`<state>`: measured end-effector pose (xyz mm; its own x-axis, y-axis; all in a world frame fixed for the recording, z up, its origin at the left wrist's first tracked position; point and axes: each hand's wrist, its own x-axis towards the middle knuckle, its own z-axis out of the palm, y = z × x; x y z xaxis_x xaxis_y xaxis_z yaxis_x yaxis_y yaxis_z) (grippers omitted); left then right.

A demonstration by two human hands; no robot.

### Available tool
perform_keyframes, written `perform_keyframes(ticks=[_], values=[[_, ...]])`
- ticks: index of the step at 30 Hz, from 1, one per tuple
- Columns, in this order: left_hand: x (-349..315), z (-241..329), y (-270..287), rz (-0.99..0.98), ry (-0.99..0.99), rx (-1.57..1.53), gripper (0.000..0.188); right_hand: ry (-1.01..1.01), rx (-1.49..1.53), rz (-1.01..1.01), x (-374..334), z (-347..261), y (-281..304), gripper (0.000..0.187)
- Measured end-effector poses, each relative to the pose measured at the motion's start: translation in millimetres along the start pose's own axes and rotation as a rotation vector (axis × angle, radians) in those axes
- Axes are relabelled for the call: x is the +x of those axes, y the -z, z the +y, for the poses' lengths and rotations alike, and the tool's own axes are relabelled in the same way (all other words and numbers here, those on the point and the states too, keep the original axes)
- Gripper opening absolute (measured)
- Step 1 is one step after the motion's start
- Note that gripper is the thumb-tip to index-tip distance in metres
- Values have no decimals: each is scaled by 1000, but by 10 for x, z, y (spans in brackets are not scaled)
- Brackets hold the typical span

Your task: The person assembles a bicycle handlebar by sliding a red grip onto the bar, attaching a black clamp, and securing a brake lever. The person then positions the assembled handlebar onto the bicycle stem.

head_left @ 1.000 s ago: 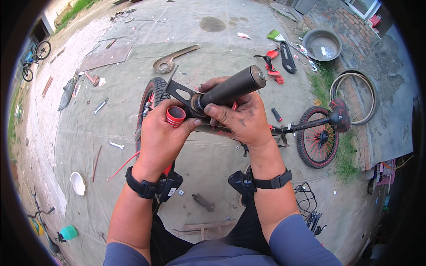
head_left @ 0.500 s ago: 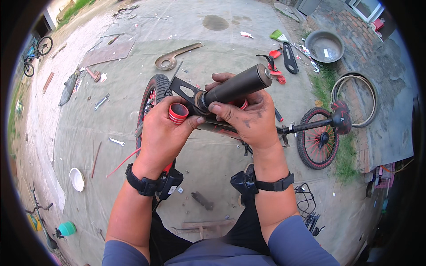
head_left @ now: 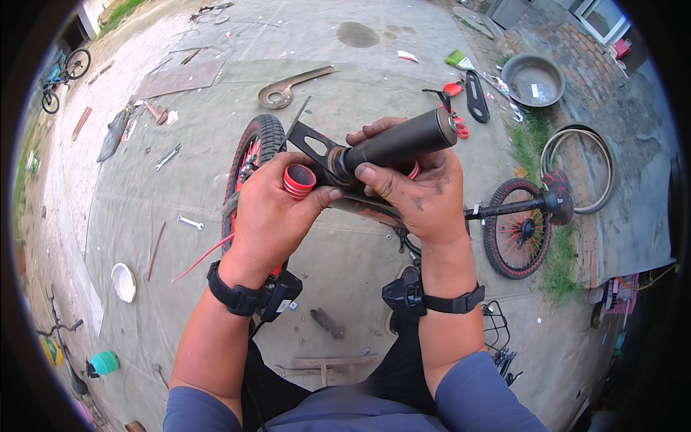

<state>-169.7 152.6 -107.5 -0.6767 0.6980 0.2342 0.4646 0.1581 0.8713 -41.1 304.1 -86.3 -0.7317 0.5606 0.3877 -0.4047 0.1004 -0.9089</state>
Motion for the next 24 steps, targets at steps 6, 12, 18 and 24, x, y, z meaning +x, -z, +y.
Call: perform_keyframes(ticks=[6,12,18,24], values=[[-1,10,-9,14,-22,44,42,-58,-30,61,-33,-18,-49,36],[-6,-9,-2,-4,3,1,42,9,-85,55,-31,-52,-49,38],[-28,-14,7,0,-21,-19,41,-3,20,-30,7,-78,22,38],[-13,-12,-20,23,-36,-28,39,79,-213,155,-73,3,-110,39]])
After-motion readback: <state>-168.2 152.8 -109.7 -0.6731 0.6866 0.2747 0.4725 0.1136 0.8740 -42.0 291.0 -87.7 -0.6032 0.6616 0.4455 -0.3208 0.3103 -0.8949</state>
